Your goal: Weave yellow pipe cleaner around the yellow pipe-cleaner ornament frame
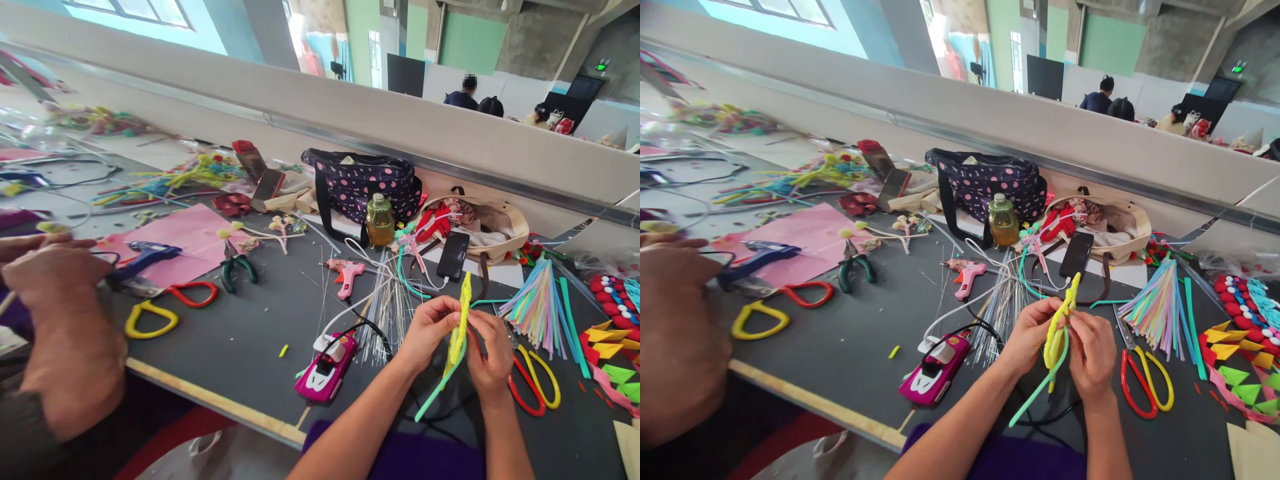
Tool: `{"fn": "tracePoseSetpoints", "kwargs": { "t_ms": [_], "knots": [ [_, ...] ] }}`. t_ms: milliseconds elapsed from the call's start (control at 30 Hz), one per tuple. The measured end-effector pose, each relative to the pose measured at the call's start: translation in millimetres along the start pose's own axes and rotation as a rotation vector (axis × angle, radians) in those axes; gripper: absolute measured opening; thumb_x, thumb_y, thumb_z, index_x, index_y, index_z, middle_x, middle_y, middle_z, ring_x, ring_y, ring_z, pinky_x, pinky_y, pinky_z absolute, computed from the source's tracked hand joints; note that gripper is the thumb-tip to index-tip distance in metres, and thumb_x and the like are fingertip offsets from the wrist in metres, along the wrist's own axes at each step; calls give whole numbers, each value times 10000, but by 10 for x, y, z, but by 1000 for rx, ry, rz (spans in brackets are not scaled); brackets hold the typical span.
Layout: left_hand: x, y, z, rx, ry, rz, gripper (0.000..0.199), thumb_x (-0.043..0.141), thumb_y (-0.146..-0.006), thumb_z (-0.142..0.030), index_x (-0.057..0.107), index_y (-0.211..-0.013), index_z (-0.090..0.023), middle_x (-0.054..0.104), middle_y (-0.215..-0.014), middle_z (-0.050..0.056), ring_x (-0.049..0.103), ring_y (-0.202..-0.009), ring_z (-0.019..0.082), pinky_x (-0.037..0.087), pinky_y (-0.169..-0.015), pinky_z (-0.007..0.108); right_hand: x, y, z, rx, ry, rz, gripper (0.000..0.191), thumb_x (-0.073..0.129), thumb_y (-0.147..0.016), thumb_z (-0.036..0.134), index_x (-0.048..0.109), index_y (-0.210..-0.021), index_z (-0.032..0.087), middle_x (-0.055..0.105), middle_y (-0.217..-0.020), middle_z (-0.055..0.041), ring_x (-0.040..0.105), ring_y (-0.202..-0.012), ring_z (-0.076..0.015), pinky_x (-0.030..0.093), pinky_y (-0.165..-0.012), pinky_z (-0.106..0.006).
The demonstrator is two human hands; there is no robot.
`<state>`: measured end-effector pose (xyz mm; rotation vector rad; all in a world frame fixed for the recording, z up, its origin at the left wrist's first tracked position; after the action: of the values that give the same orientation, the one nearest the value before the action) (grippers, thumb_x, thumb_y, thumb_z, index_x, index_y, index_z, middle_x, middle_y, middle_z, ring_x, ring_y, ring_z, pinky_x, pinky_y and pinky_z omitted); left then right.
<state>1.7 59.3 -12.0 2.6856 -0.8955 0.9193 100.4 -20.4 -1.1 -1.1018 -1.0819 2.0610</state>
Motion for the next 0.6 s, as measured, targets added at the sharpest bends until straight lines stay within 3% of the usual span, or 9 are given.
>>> {"fn": "tracePoseSetpoints", "kwargs": {
  "t_ms": [267,400,600],
  "knots": [
    [-2,2,9,-6,16,8,278,799,-640,-340,656,-752,-128,614,-721,7,526,-628,90,409,-630,211,-5,7,69,-26,21,-8,391,539,-865,99,553,-1227,245,620,-1090,-104,610,-980,-226,517,-800,-397],
    [10,14,22,-27,11,34,245,801,-638,-297,654,-740,-129,604,-705,-1,516,-611,85,398,-616,210,7,0,131,-26,7,-52,342,529,-867,104,556,-1186,225,635,-1006,-96,620,-915,-217,523,-746,-379],
    [59,27,-59,25,-23,71,228,783,-666,-291,664,-754,-117,583,-712,5,512,-641,88,394,-627,206,15,-5,153,98,-56,-102,232,532,-860,125,589,-1070,205,637,-949,-85,629,-873,-208,524,-716,-354]
  ]
}}
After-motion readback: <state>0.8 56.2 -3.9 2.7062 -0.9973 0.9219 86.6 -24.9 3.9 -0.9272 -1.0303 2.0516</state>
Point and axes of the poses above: each hand's wrist, its own y-axis away from the middle knuckle, its own x-axis out of the palm, z = x × y, the point moved 4 cm from there along -y, towards the middle knuckle
